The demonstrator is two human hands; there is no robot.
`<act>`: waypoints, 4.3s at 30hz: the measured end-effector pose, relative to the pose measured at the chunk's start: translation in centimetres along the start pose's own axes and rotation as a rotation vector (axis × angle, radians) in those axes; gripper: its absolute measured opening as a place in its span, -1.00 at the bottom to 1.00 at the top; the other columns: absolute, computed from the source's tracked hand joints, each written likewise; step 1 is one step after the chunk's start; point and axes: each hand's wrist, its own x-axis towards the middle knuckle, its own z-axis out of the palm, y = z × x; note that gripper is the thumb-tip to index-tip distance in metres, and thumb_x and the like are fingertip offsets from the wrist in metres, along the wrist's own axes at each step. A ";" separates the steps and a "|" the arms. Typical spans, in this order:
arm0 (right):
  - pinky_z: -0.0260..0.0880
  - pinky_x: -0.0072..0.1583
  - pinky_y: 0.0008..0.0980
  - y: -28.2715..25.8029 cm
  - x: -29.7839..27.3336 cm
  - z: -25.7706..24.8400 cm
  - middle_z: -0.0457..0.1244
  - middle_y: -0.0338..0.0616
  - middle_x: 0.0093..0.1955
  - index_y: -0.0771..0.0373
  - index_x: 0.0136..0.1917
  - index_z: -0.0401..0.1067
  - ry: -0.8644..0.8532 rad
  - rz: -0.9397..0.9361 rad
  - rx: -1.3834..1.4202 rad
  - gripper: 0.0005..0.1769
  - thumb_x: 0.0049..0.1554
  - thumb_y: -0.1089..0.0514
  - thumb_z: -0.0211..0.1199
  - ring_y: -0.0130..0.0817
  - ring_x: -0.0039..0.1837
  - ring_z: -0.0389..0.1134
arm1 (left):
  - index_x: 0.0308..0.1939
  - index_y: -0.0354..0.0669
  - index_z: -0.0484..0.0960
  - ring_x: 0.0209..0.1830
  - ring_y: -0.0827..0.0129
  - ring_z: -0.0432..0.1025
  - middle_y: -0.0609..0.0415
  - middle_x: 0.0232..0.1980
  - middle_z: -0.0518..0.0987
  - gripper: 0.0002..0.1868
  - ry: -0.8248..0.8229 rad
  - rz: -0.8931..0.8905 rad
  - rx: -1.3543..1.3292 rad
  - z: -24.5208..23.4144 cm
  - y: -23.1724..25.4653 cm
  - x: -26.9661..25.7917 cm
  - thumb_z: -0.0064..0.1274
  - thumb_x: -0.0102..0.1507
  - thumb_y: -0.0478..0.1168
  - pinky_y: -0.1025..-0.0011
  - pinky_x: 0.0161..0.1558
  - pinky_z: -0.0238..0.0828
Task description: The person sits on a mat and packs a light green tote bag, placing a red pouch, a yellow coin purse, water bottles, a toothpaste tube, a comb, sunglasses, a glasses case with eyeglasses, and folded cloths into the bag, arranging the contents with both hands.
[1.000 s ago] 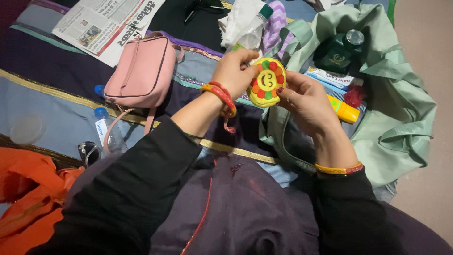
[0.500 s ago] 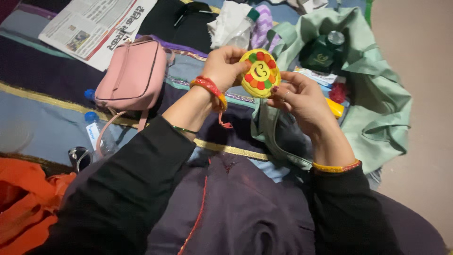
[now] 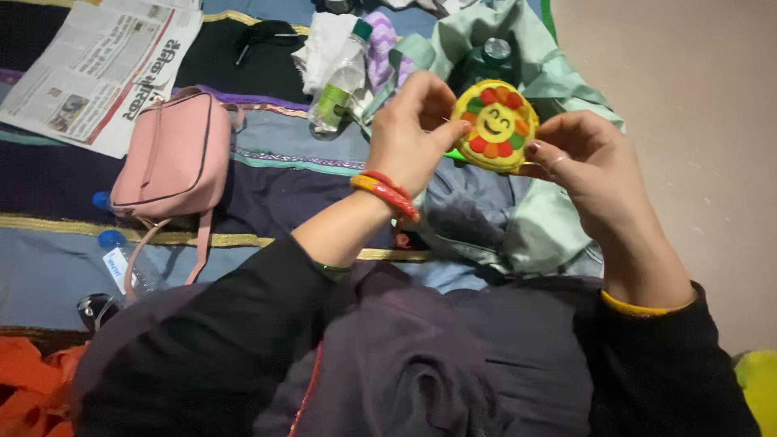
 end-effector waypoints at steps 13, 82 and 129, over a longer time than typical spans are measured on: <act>0.53 0.07 -0.35 7.1 3.0 -5.4 0.41 0.00 0.10 0.43 0.26 0.44 0.089 0.203 -0.325 -0.56 0.11 0.30 0.31 -0.31 0.05 0.48 | -0.20 -0.18 0.76 -0.31 0.31 0.66 -0.01 -0.24 0.74 -0.84 -0.076 -0.273 0.199 10.7 -9.5 -0.7 0.19 0.14 -0.36 0.38 -0.19 0.59; 0.27 0.35 -0.07 12.2 4.0 -1.8 0.22 0.31 0.36 0.48 0.30 0.33 -0.330 0.127 -1.174 -0.15 0.03 -0.25 0.38 0.15 0.38 0.25 | 0.14 -0.13 0.63 0.25 -0.01 0.41 -0.07 0.14 0.61 -0.61 -0.713 -0.032 1.307 11.2 -7.4 -5.4 -0.23 0.37 -0.14 -0.25 0.46 -0.26; 0.02 0.53 0.04 7.9 -1.6 11.4 -0.05 0.31 0.60 0.42 0.51 0.10 -0.207 -0.543 -1.054 -0.11 0.00 0.15 0.39 0.29 0.64 -0.12 | 0.07 -0.14 0.56 0.24 -0.01 0.38 -0.09 0.10 0.56 -0.45 -0.293 -0.199 1.090 -6.9 -2.4 -5.4 0.25 0.15 0.10 -0.20 0.42 -0.06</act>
